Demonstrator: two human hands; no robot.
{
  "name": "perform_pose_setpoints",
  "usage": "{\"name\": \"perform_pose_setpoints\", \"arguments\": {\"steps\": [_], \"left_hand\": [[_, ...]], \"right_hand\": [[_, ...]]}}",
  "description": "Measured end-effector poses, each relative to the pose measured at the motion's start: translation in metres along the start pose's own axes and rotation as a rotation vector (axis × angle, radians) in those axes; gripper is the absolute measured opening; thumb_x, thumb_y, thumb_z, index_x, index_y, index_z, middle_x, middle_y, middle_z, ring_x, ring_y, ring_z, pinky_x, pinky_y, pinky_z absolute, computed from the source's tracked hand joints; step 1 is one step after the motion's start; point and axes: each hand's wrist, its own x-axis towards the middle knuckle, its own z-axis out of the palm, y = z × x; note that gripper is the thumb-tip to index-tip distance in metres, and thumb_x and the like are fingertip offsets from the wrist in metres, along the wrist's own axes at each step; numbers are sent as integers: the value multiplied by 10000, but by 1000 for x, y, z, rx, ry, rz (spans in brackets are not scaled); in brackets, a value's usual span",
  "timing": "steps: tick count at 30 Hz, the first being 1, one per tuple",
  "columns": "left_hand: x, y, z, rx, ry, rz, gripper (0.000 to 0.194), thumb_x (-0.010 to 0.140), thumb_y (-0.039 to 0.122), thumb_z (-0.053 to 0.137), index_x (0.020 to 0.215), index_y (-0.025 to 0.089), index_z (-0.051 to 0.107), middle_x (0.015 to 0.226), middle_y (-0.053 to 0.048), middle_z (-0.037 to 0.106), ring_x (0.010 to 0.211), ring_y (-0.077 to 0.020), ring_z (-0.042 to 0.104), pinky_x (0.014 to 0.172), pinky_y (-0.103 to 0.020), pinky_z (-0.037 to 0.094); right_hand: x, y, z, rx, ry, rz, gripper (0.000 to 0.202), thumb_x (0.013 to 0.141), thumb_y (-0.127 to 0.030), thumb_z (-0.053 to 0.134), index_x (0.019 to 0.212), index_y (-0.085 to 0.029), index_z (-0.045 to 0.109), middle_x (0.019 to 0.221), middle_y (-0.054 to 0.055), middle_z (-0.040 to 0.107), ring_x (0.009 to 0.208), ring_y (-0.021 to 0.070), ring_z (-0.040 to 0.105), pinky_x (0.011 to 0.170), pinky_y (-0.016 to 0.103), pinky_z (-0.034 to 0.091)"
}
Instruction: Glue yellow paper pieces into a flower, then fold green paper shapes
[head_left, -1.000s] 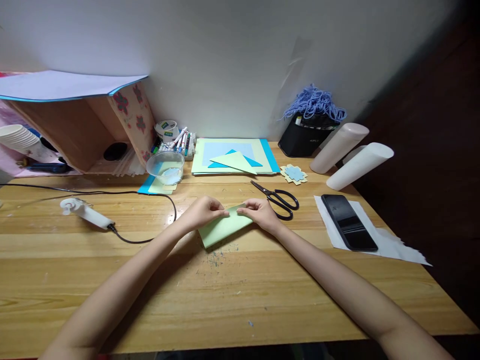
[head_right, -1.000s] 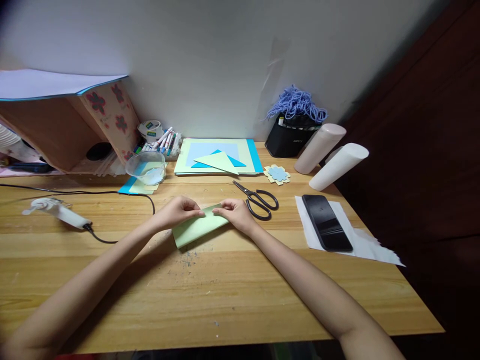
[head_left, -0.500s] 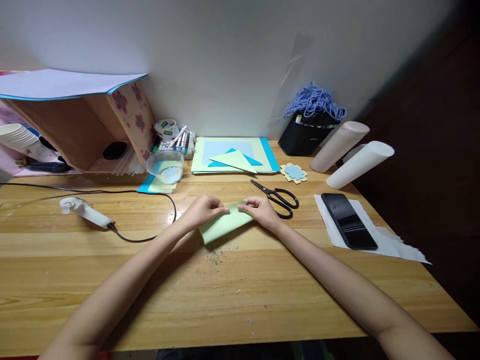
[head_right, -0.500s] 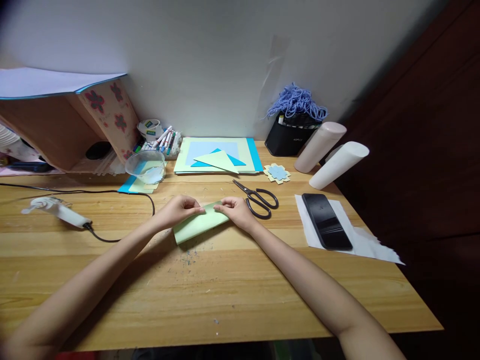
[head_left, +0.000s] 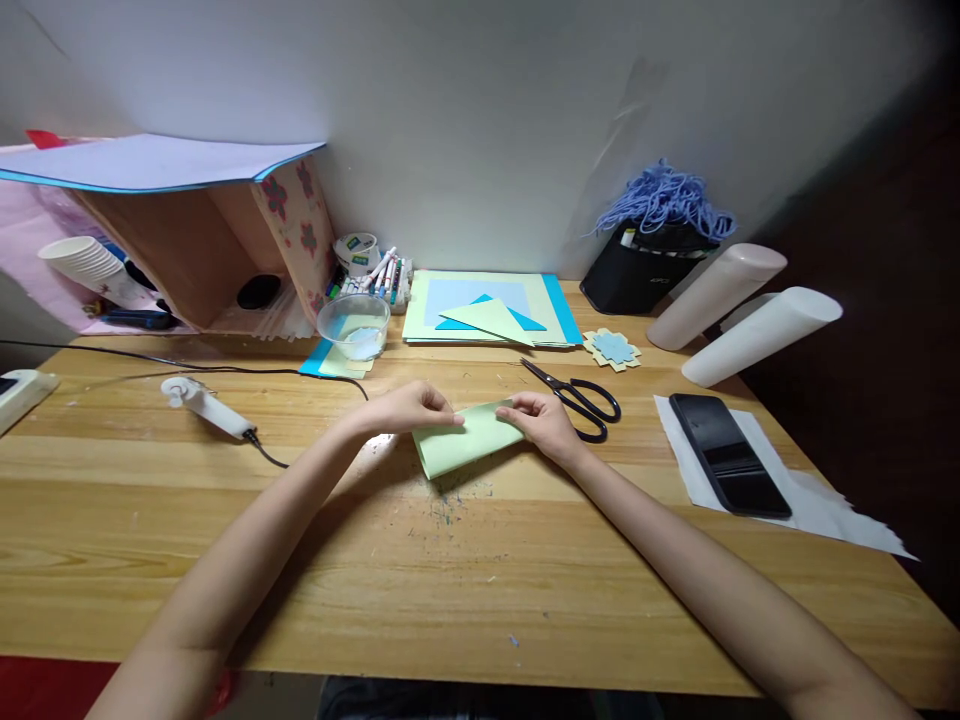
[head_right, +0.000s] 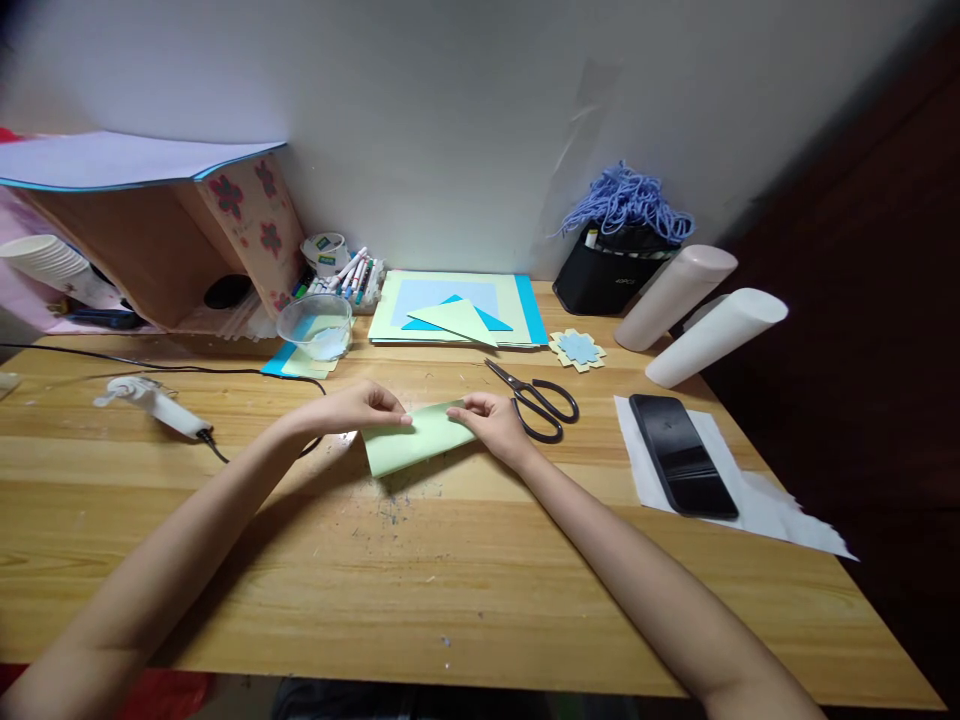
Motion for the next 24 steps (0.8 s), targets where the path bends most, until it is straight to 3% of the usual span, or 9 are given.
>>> {"name": "perform_pose_setpoints", "arguments": {"steps": [9,15,20,24], "left_hand": [[0,4,7,105,9,51,339,641,474,592,664,141,649,522,24,496,467,-74,356,436,-207,222],[0,7,13,150,62,121,388,691,494,534,769,136,661,617,-1,556,535,-94,415,482,-205,272],[6,7,26,229,150,169,405,747,490,459,659,127,616,553,11,492,510,-89,374,469,-215,236],[9,3,29,259,224,195,400,753,474,458,590,126,568,506,25,412,486,-80,323,455,-219,207]], "right_hand": [[-1,-1,1,-26,5,-19,328,622,-449,664,593,-146,542,503,-32,450,461,72,367,443,219,256],[0,-2,1,-2,8,-12,336,613,-446,673,585,-143,530,499,-38,432,461,65,362,427,208,257],[0,-1,0,45,-31,0,286,628,-389,682,602,-133,556,527,-33,484,477,65,423,443,196,306],[0,-10,-1,172,-127,83,284,623,-357,695,776,-134,609,697,15,619,609,106,568,558,211,440]]}}
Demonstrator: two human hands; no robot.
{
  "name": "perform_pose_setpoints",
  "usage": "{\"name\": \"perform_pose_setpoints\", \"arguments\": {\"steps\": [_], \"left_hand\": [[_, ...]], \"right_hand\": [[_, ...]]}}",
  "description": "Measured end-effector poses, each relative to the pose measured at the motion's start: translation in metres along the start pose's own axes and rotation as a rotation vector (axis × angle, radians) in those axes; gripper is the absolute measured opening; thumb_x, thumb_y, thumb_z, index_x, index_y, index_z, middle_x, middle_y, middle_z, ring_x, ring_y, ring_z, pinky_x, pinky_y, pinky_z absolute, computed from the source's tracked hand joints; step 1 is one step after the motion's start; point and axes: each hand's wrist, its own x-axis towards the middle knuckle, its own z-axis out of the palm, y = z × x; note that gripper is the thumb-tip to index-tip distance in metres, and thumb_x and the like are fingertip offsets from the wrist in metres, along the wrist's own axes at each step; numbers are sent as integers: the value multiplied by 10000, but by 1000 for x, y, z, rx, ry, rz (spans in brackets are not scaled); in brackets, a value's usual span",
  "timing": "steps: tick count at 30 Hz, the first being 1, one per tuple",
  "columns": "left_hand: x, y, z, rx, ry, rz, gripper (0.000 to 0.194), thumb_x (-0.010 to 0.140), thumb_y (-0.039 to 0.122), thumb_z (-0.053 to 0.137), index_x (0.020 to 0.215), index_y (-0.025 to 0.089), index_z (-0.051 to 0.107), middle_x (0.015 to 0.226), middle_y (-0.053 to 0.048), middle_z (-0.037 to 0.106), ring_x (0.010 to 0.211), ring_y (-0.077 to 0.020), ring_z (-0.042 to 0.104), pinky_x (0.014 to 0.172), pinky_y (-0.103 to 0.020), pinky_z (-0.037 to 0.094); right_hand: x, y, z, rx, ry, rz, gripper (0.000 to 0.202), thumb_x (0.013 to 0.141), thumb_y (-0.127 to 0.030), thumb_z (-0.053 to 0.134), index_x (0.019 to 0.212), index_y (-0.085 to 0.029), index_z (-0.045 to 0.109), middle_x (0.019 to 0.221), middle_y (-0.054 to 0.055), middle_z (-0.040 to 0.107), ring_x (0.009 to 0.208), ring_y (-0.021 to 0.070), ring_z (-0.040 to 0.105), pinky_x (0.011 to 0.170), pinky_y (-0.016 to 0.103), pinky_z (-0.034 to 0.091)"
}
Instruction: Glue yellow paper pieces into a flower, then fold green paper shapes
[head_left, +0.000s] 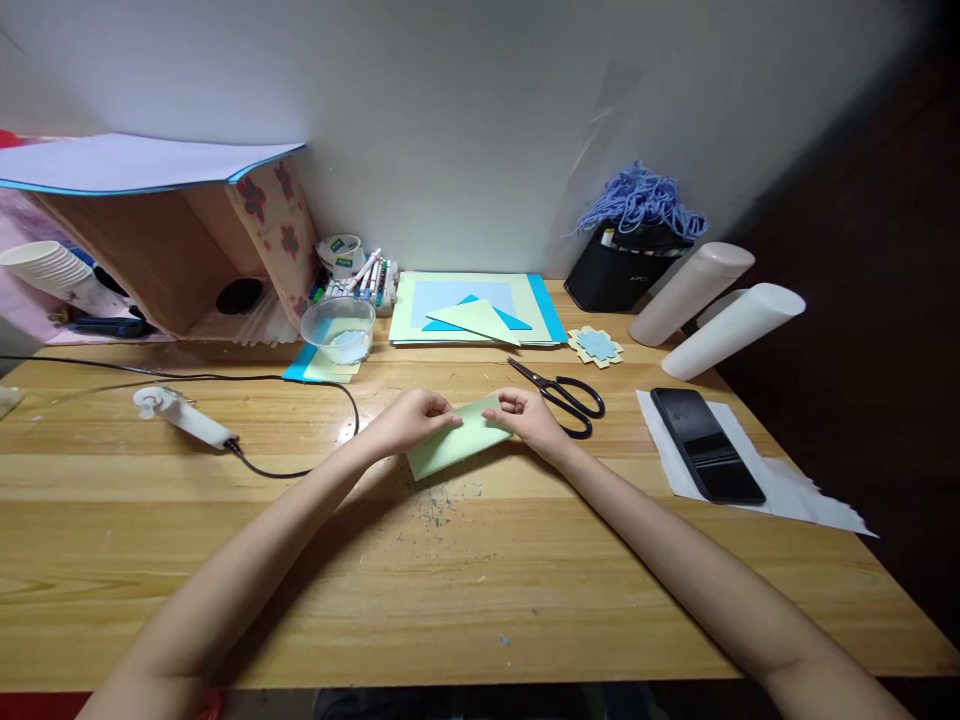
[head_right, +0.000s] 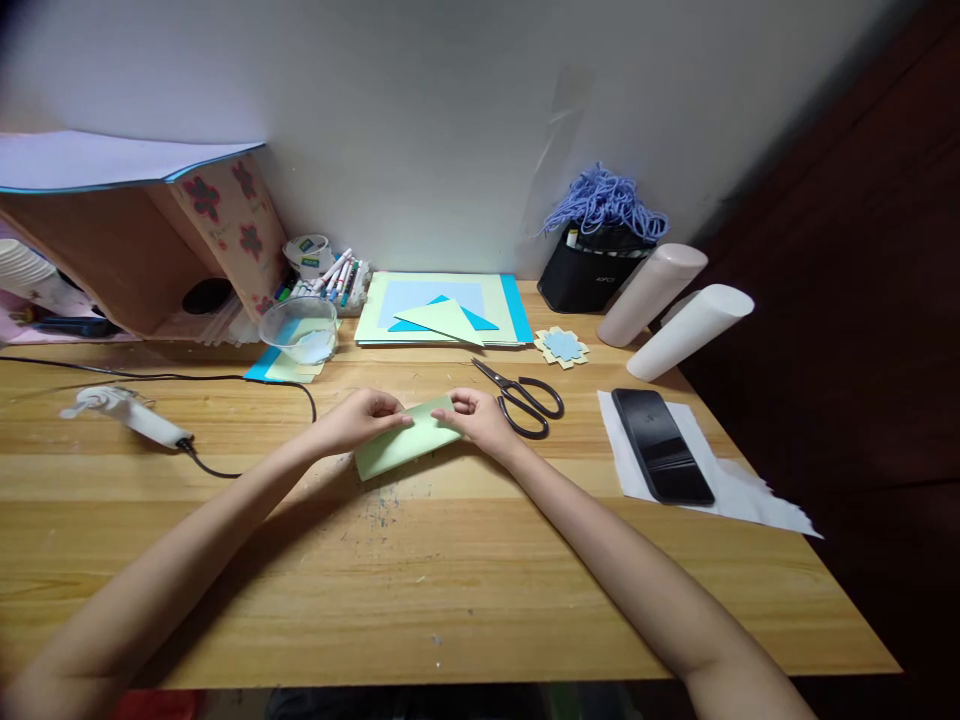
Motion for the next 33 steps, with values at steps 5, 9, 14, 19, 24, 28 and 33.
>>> {"name": "perform_pose_setpoints", "arguments": {"steps": [5,9,14,19,24,28,33], "left_hand": [[-2,4,-3,-56,101,-51,393,759,475,447,681,126,610,547,8,485,498,-88,374,454,-212,230],[-2,9,2,-130,189,-104,414,745,495,455,654,119,602,555,0,498,506,-89,390,451,-205,246],[0,8,14,-287,108,-187,394,715,499,494,660,121,589,535,10,487,485,-84,390,437,-197,251],[4,7,25,-424,156,-222,372,703,478,521,598,122,526,509,29,435,466,-67,346,440,-196,247],[6,5,28,-497,177,-226,396,690,496,527,632,105,549,550,8,481,494,-77,372,454,-197,259],[7,-1,28,-478,131,-206,407,701,506,510,648,105,557,549,4,488,490,-80,383,456,-199,270],[8,-6,24,-412,100,-160,407,700,516,505,589,124,517,509,33,427,466,-67,346,446,-197,252]], "right_hand": [[0,-8,1,72,-84,153,387,604,-371,710,901,-137,626,811,64,662,671,152,631,596,253,516],[1,-4,2,139,23,164,372,595,-372,719,875,-144,631,753,42,666,597,120,619,552,216,518],[4,-1,3,196,212,103,359,520,-368,758,747,-144,595,673,18,653,539,108,588,492,204,499],[4,-3,4,213,170,109,384,562,-371,740,834,-150,581,739,45,675,612,139,624,541,233,516],[2,-4,5,138,82,193,335,626,-370,703,825,-112,626,733,77,683,601,132,630,570,232,524],[1,-2,6,114,129,187,326,608,-352,719,812,-112,636,691,62,683,568,130,624,543,230,521],[3,-1,5,121,135,184,312,594,-380,721,755,-131,626,662,49,674,548,136,620,515,232,519]]}}
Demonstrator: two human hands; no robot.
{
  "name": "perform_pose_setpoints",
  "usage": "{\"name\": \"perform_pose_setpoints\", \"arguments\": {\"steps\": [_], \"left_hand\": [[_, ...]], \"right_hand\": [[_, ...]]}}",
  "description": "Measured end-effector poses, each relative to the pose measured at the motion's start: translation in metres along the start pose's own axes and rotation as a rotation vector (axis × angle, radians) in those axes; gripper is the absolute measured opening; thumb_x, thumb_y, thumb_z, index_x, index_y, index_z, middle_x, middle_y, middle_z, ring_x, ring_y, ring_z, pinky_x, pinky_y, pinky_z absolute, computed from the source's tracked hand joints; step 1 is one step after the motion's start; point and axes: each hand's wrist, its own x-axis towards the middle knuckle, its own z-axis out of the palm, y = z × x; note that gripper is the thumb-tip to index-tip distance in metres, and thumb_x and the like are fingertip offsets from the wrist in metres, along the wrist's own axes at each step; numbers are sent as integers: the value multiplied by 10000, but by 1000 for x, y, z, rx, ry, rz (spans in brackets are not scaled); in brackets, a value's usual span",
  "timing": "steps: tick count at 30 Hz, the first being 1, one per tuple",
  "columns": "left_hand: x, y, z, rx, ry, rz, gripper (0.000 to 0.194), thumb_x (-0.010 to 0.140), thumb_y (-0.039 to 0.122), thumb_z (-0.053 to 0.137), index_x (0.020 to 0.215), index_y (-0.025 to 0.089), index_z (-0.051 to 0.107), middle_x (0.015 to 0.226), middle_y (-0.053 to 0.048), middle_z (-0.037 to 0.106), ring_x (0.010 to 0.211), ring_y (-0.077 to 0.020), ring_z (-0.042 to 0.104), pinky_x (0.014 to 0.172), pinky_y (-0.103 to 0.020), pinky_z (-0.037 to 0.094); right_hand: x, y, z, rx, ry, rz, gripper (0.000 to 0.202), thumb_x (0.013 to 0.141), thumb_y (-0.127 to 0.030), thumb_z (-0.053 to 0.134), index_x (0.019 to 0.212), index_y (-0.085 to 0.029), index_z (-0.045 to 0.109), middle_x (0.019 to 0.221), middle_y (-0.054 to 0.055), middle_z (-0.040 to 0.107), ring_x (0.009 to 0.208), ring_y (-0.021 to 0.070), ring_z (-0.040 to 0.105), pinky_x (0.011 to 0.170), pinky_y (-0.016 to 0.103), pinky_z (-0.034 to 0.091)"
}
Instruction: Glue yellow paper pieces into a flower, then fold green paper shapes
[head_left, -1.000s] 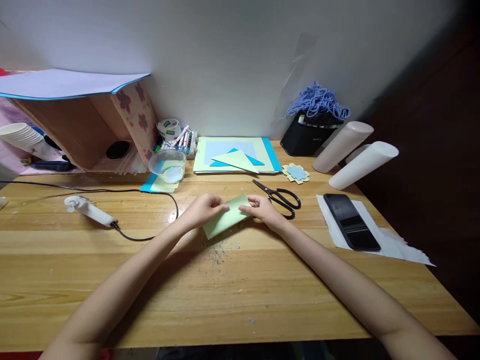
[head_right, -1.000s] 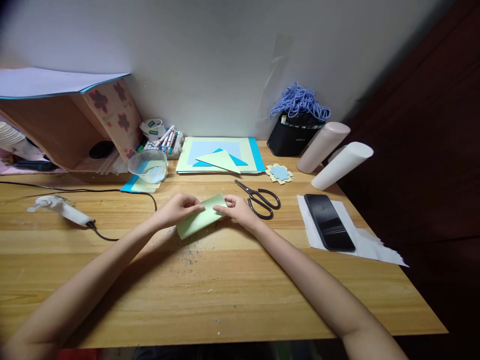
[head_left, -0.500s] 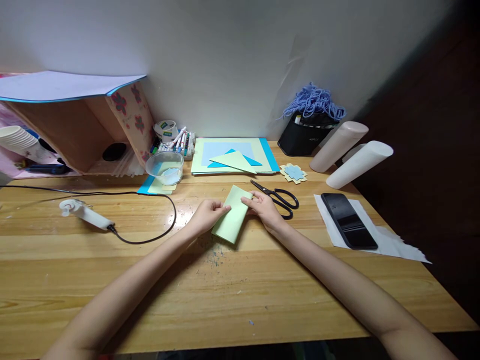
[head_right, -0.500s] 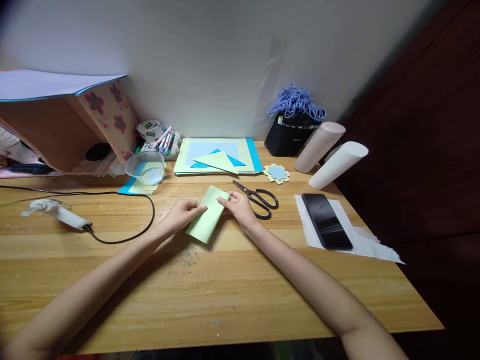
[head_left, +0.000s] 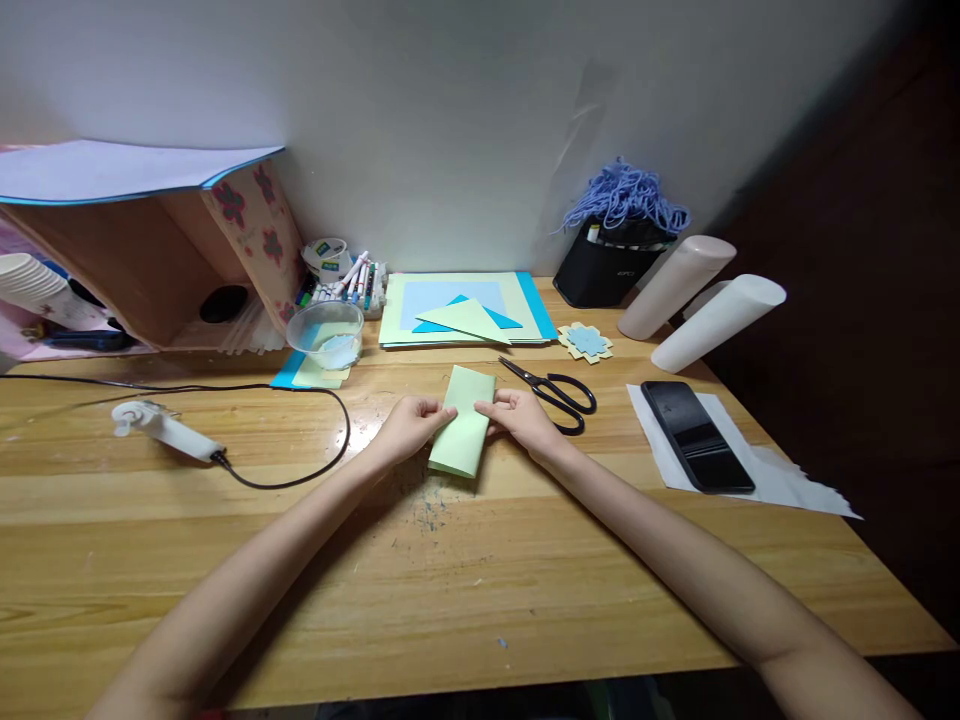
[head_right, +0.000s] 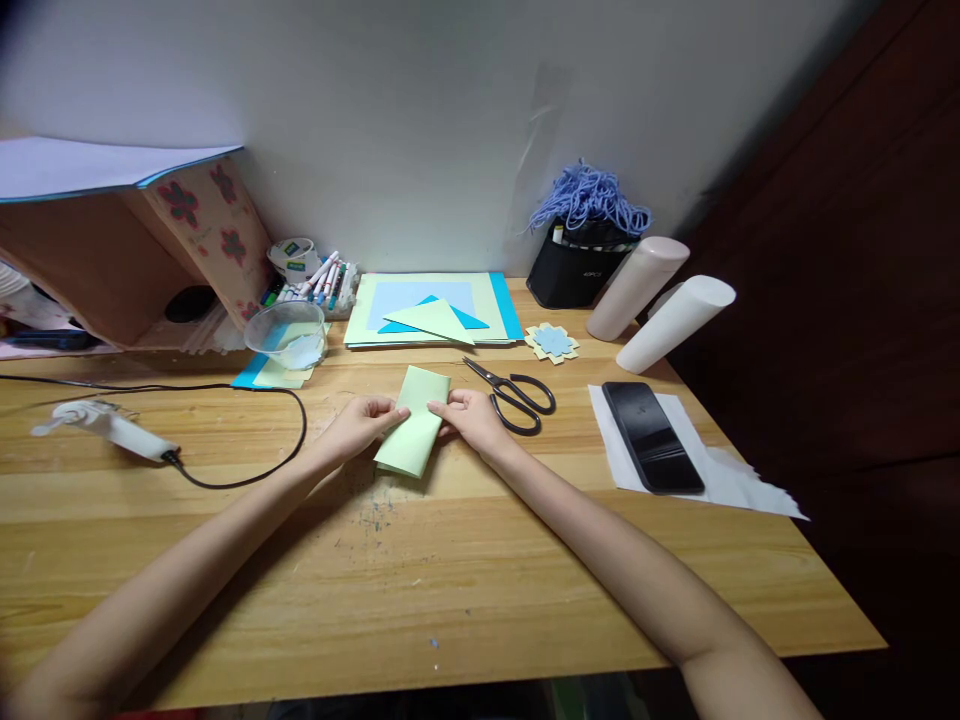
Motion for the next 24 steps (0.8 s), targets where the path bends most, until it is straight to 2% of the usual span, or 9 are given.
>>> {"name": "perform_pose_setpoints", "arguments": {"steps": [5,10,12,16,20,24], "left_hand": [[0,2,-1,28,2,-2,410,695,521,506,552,137,481,487,46,385,449,-62,316,437,-202,232],[1,0,0,8,-22,-11,416,688,525,513,560,130,484,512,41,393,464,-59,311,434,-197,224],[2,-1,0,-2,-31,-1,415,695,521,510,565,128,481,518,41,385,466,-57,306,433,-195,217],[2,-1,1,-5,-34,13,414,697,519,508,565,128,476,529,39,380,466,-57,310,433,-196,217],[1,1,2,13,-32,-9,419,684,521,515,535,133,464,499,48,358,457,-55,288,432,-197,202],[0,3,3,7,-26,-8,426,671,529,522,526,133,463,485,51,353,453,-56,284,432,-199,197]], "right_hand": [[3,2,-1,12,9,-42,350,622,-476,663,595,-139,572,552,19,622,461,109,570,490,233,507],[5,4,-5,-7,59,-158,371,541,-446,723,724,-147,601,646,19,646,523,127,590,536,257,511],[5,4,-6,-13,93,-190,370,528,-449,730,701,-156,584,623,10,635,495,124,576,516,261,503],[6,4,-8,-10,121,-241,349,595,-487,677,604,-173,524,550,1,593,469,127,557,490,266,502],[6,4,-8,-7,129,-278,356,678,-511,594,653,-156,584,576,21,600,506,138,570,477,256,509],[6,6,-8,-27,169,-325,326,693,-466,595,662,-142,608,570,14,601,480,127,558,456,244,499]]}}
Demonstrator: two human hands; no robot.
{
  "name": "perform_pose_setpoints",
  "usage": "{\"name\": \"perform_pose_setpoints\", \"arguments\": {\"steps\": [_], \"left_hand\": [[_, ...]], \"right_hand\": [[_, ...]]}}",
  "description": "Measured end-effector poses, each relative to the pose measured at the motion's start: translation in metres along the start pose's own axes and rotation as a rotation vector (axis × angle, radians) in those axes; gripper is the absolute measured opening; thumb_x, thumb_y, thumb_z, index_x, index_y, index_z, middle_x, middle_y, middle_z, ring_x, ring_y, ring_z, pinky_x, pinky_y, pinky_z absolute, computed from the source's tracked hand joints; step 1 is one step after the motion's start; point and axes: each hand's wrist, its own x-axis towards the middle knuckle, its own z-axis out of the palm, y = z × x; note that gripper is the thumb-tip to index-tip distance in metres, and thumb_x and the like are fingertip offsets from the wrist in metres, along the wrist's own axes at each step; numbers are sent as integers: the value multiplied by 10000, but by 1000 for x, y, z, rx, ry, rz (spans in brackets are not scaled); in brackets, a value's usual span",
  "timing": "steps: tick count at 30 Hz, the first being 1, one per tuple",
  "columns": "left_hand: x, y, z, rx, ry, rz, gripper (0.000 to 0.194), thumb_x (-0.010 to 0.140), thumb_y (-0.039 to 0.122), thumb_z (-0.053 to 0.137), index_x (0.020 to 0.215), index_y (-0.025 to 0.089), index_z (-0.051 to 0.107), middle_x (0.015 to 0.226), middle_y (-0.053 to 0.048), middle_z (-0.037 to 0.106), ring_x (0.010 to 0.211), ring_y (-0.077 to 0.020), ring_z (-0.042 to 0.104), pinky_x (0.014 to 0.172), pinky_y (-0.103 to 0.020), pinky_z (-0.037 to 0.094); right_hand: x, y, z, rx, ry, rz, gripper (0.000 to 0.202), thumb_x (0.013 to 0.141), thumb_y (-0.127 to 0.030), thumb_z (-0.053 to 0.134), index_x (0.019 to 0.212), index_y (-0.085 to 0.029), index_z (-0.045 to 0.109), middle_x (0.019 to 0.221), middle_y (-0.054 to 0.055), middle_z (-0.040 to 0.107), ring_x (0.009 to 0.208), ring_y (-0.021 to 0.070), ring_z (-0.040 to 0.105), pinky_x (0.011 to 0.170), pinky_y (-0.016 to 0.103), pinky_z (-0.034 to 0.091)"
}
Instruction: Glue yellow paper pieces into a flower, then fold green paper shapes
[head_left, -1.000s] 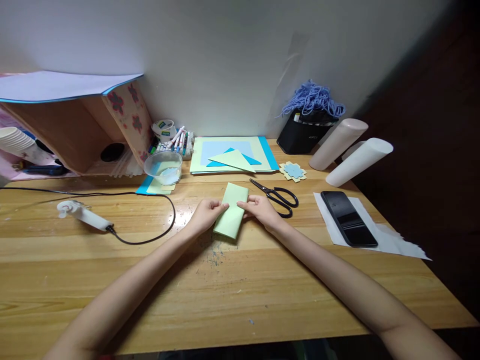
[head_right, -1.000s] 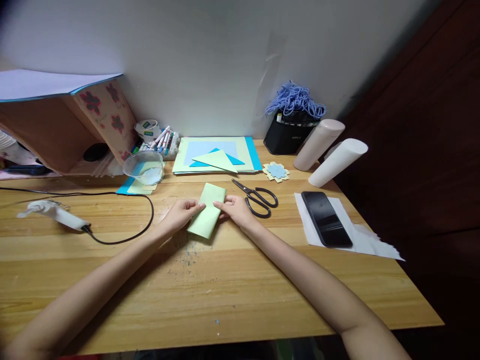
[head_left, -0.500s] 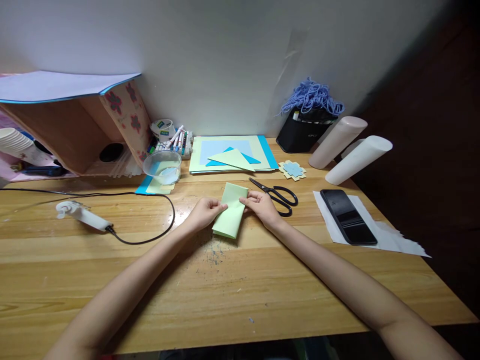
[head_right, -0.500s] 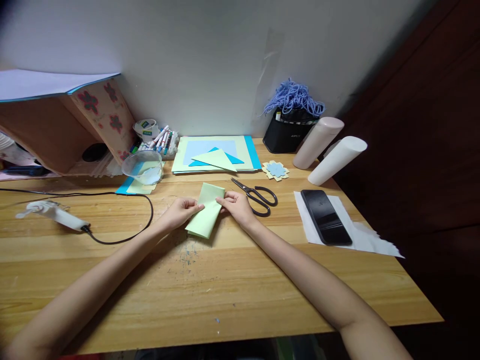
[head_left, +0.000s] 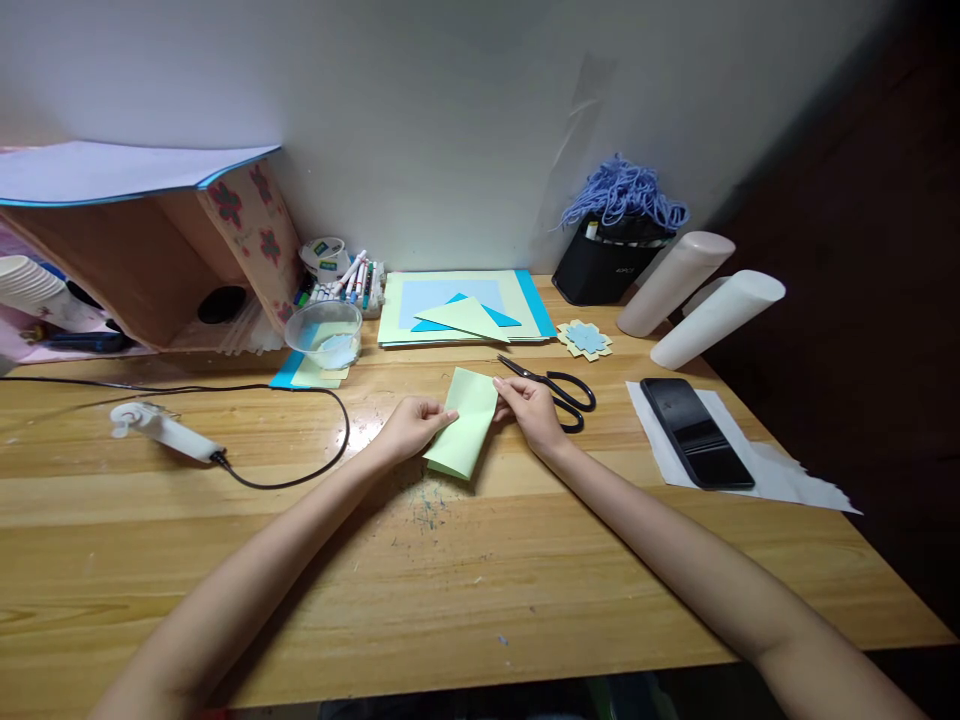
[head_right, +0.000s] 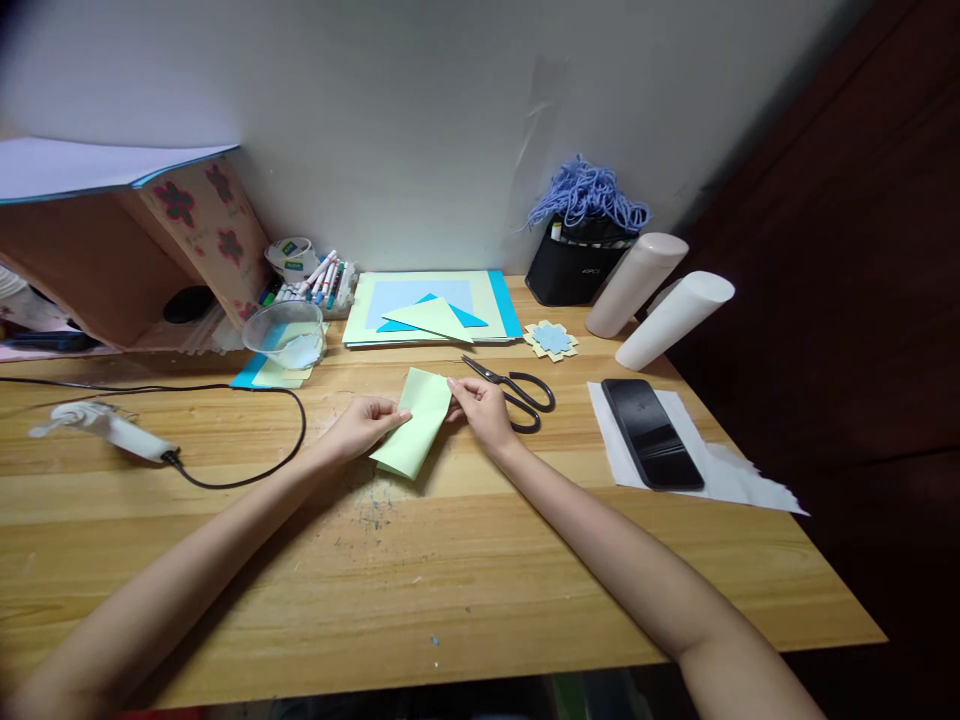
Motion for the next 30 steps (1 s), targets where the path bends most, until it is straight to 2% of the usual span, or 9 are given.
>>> {"name": "perform_pose_setpoints", "arguments": {"steps": [5,8,10,12,15,20,23,30], "left_hand": [[-2,5,1,-60,-4,-25,412,665,513,541,524,135,458,468,58,342,432,-50,274,427,-200,194],[-2,3,2,-96,45,-22,396,671,499,545,543,131,472,471,55,360,433,-52,286,429,-199,196],[0,0,1,-111,92,-9,390,681,495,539,569,123,497,488,44,396,448,-60,317,438,-199,210],[1,-2,1,-124,119,-3,390,686,493,537,586,117,514,508,32,431,467,-69,353,454,-199,239],[1,0,1,-154,78,-15,386,689,493,534,615,113,531,537,23,467,483,-74,380,478,-201,272],[-3,6,-1,-106,-74,-52,395,704,498,515,654,108,551,540,29,456,471,-66,341,465,-201,231],[-3,5,-1,-59,-111,-40,405,703,502,509,669,103,565,536,32,443,474,-68,322,467,-205,214],[-1,-2,-2,-28,-63,14,411,726,489,475,692,93,582,576,14,475,512,-81,347,494,-207,238]], "right_hand": [[0,1,0,4,24,-17,310,733,-453,557,659,-152,587,567,1,586,477,116,556,447,229,491],[0,-1,0,25,-118,84,314,731,-463,559,716,-150,583,576,-2,594,497,116,581,463,224,501],[-2,-4,1,1,-253,185,319,696,-453,606,723,-136,590,593,7,612,515,115,594,493,226,513],[-4,-5,2,-39,-321,247,324,654,-430,654,740,-121,607,629,20,635,518,105,596,515,220,516],[-5,-6,5,-50,-298,249,339,632,-419,673,764,-111,619,667,32,653,526,103,600,518,214,513],[-3,-1,6,-8,-204,253,338,609,-428,688,725,-120,611,638,32,654,524,128,605,509,242,519],[-2,0,5,-13,-182,233,331,612,-423,692,723,-121,615,635,36,658,535,135,610,520,247,525],[-2,-3,2,-80,-344,309,333,688,-425,639,817,-118,631,709,56,675,548,122,626,510,214,526]]}}
